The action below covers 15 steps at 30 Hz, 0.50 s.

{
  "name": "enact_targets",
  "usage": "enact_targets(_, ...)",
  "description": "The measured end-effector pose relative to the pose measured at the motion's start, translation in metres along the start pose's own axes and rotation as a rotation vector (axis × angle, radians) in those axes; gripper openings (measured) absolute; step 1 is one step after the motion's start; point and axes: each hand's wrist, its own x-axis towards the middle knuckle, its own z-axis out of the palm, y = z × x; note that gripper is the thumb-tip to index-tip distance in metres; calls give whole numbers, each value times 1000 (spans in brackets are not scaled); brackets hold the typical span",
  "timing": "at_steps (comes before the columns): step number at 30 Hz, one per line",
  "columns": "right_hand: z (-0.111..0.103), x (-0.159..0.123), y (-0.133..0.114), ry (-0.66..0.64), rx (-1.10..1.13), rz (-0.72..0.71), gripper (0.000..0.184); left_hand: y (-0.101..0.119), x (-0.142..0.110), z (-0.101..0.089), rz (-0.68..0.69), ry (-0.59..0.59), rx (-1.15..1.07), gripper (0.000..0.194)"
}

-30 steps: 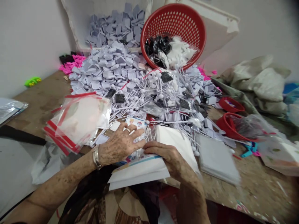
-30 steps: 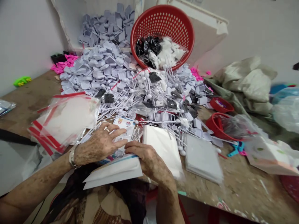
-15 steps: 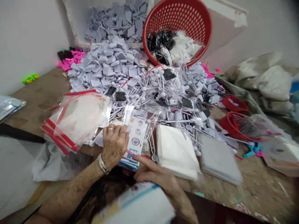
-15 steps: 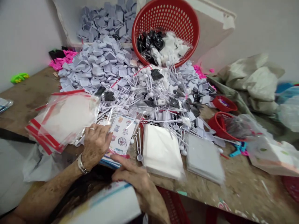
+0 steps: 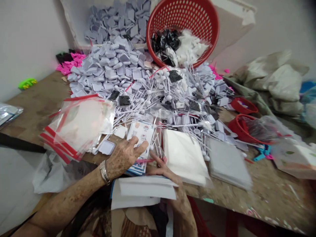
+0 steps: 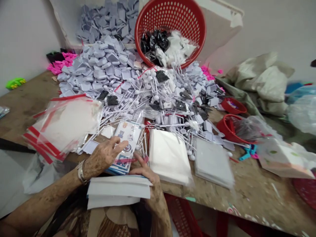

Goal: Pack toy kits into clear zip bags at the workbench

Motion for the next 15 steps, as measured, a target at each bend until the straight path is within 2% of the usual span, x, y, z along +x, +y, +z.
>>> enact_targets(3, -3, -12, 7, 112, 172, 244, 30, 1, -1, -6, -23, -85, -73, 26)
enact_targets(6, -2, -27, 14, 255, 333, 456, 27, 4, 3, -12, -13, -193, -51, 17)
enact_targets(8, -4, -37, 16, 298, 371, 498, 30, 6, 6, -12, 13, -184, 12, 17)
enact_targets(11, -10, -53, 16, 353, 239, 545, 36, 10, 9, -9, 17, -165, 56, 25)
enact_targets(13, -15, -66, 14, 411, 129, 590, 34, 13, 10, -8, 21, -200, 61, 28)
enact_targets(15, -16, -78, 13, 490, 83, 565, 27, 17, 10, -7, 26, -260, 67, 30)
